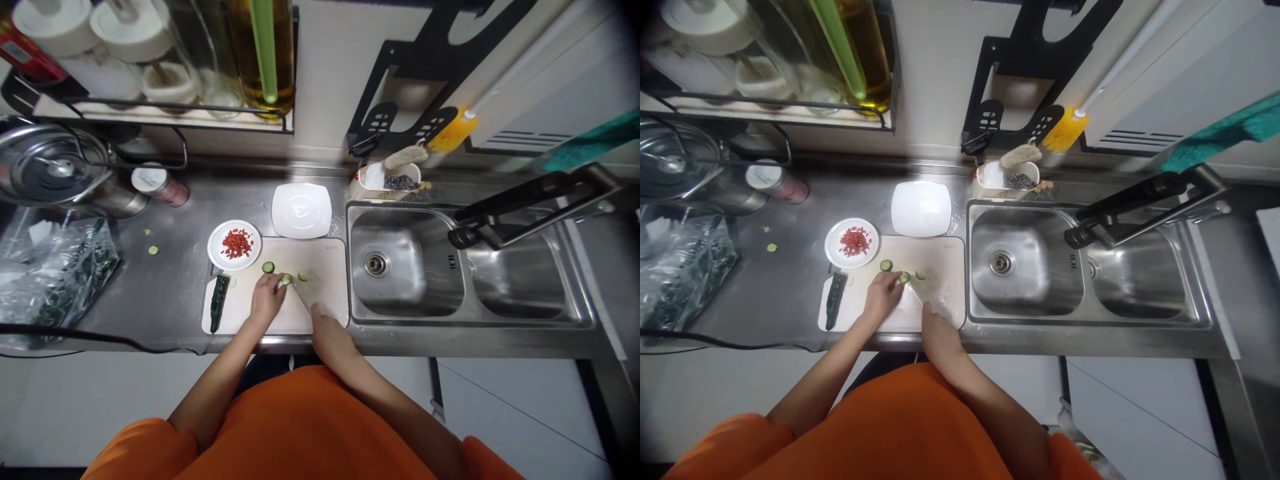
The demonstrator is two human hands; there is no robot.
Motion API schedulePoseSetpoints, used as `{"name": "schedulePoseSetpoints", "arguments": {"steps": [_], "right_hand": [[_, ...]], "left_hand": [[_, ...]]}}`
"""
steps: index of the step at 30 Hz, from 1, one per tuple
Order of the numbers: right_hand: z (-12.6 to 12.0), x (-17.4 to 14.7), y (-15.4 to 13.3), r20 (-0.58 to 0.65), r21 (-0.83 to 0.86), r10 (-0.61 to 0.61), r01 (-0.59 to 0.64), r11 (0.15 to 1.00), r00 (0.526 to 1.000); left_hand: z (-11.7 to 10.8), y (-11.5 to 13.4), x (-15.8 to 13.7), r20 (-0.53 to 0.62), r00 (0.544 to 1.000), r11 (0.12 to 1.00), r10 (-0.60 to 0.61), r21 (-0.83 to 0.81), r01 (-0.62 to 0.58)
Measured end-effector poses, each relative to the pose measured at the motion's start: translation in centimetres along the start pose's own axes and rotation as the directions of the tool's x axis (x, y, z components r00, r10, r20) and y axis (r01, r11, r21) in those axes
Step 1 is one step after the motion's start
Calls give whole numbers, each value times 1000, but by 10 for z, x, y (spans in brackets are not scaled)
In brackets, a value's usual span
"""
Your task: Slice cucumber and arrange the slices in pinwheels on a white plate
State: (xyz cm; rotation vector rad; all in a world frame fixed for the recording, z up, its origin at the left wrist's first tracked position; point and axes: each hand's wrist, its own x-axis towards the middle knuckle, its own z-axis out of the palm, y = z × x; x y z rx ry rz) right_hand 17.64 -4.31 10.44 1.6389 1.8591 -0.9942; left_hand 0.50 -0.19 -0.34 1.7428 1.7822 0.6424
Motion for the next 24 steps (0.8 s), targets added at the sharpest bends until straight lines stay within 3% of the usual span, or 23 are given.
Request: {"name": "schedulePoseSetpoints", "arguments": {"steps": [7,24], "right_hand": [[-7,4,-8,1,-56,-18,18,998,1000],[-13,7,-16,1,-7,6,-6,1000,1000]], "left_hand": [[-1,0,0,-27,999,999,-18,41,19],[1,-2,0,-62,997,999,34,5,-33]]}}
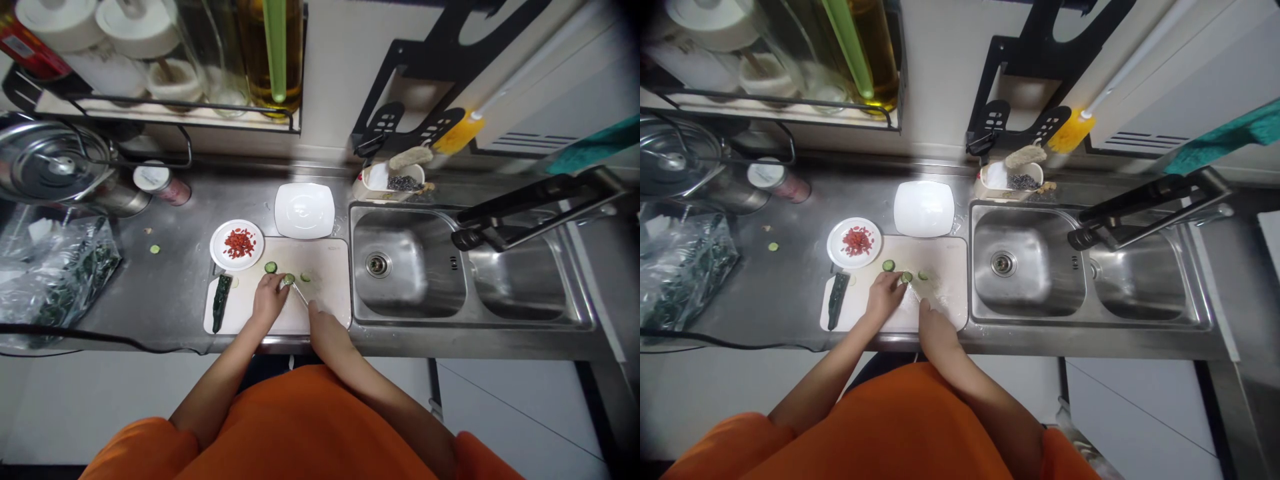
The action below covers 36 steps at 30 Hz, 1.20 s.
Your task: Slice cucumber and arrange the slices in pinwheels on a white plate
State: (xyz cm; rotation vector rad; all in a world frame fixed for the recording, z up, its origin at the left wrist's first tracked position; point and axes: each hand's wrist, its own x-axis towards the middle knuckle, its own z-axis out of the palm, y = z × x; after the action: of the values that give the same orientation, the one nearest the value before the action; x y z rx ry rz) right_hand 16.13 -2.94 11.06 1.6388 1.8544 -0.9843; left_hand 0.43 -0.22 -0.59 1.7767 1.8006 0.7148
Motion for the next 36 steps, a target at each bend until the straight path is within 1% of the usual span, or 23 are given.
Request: {"name": "schedulePoseSetpoints", "arguments": {"steps": [7,12,16,22,24,27,30,32,34,36], "right_hand": [[-5,3,-4,56,40,17,-19,999,998],[-3,6,-5,75,74,27,-32,997,997],[2,3,2,72,82,11,-17,996,997],[15,-10,19,72,78,38,-44,996,997],[18,-12,23,64,79,41,-46,996,997],[20,-12,27,73,88,43,-50,995,996],[20,-11,29,82,91,45,-52,994,996],[21,-10,30,77,91,40,-47,995,996],[22,-10,30,72,92,32,-39,995,997],[22,-11,30,72,93,31,-38,995,997]], "left_hand": [[-1,0,1,20,1000,1000,-13,8,13],[0,0,1,22,999,1000,-25,3,25],[-1,1,3,26,999,999,-42,10,42],[-4,9,7,29,997,998,-66,-8,66],[-7,13,8,57,993,994,-104,-40,106],[-14,14,10,96,975,973,-202,-96,211],[-22,9,16,50,944,932,-326,-148,330],[-27,3,22,11,921,903,-390,-192,384],[-31,-3,28,-6,907,886,-422,-217,411],[-33,-8,32,-34,906,893,-422,-191,409]]}}
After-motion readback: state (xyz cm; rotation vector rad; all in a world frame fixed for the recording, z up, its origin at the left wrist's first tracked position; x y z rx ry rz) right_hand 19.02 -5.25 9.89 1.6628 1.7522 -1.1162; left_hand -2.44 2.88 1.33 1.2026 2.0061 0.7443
